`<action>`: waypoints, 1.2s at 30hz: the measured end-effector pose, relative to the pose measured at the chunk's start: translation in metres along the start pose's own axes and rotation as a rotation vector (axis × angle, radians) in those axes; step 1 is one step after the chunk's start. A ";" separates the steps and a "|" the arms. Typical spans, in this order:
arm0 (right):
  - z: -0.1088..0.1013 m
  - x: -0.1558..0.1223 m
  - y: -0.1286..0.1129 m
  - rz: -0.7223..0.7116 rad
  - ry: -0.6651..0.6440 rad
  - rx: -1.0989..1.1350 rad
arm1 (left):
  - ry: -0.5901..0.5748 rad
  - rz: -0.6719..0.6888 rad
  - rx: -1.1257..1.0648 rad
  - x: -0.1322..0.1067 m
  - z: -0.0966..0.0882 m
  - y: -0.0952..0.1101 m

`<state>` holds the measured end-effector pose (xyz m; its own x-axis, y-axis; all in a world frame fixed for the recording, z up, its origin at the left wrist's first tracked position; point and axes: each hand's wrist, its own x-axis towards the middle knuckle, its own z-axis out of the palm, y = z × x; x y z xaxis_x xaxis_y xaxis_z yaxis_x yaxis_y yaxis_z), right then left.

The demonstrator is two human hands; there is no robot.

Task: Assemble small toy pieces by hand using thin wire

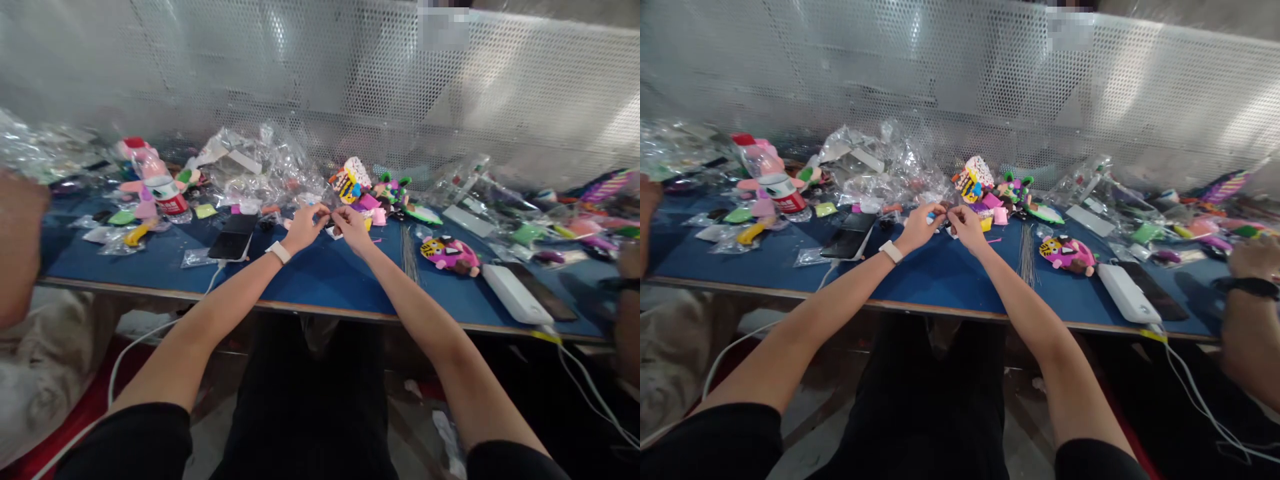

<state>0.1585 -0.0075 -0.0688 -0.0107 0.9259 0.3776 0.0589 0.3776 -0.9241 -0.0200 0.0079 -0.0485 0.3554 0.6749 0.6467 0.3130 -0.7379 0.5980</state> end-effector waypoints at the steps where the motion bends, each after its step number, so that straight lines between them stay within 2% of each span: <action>1: 0.000 -0.001 0.000 -0.008 -0.001 -0.025 | 0.004 0.001 -0.022 0.000 0.000 0.000; 6: 0.001 -0.003 -0.002 -0.082 0.033 -0.121 | 0.010 -0.108 -0.287 0.000 0.005 -0.006; 9: 0.002 -0.003 -0.005 -0.161 0.047 -0.147 | 0.033 -0.316 -0.632 0.000 0.009 -0.008; 12: 0.002 -0.003 -0.008 -0.204 0.014 -0.152 | -0.011 -0.481 -0.917 -0.001 0.011 -0.008; 15: 0.000 -0.003 -0.011 -0.166 -0.012 -0.177 | -0.039 -0.525 -0.961 -0.001 0.009 -0.007; 22: -0.001 -0.003 -0.012 -0.060 -0.024 -0.150 | -0.048 -0.428 -0.662 -0.003 0.003 -0.010; 24: -0.001 -0.003 -0.010 -0.047 -0.003 -0.164 | -0.013 -0.296 -0.456 -0.005 0.002 -0.007; 27: 0.000 -0.003 -0.010 -0.074 -0.010 -0.255 | 0.085 0.003 -0.024 -0.007 -0.002 0.001; 29: 0.001 -0.003 -0.011 -0.095 -0.035 -0.298 | 0.102 0.126 0.209 -0.008 -0.004 0.006; 32: 0.001 -0.003 -0.014 -0.097 -0.057 -0.293 | 0.076 0.171 0.421 -0.009 -0.007 0.010; 36: -0.002 -0.001 -0.016 -0.091 -0.077 -0.280 | 0.050 0.194 0.496 -0.009 -0.010 0.007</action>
<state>0.1593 -0.0147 -0.0549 -0.1039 0.8907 0.4425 0.3268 0.4508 -0.8307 -0.0297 -0.0031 -0.0455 0.4092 0.5163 0.7524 0.6289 -0.7570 0.1774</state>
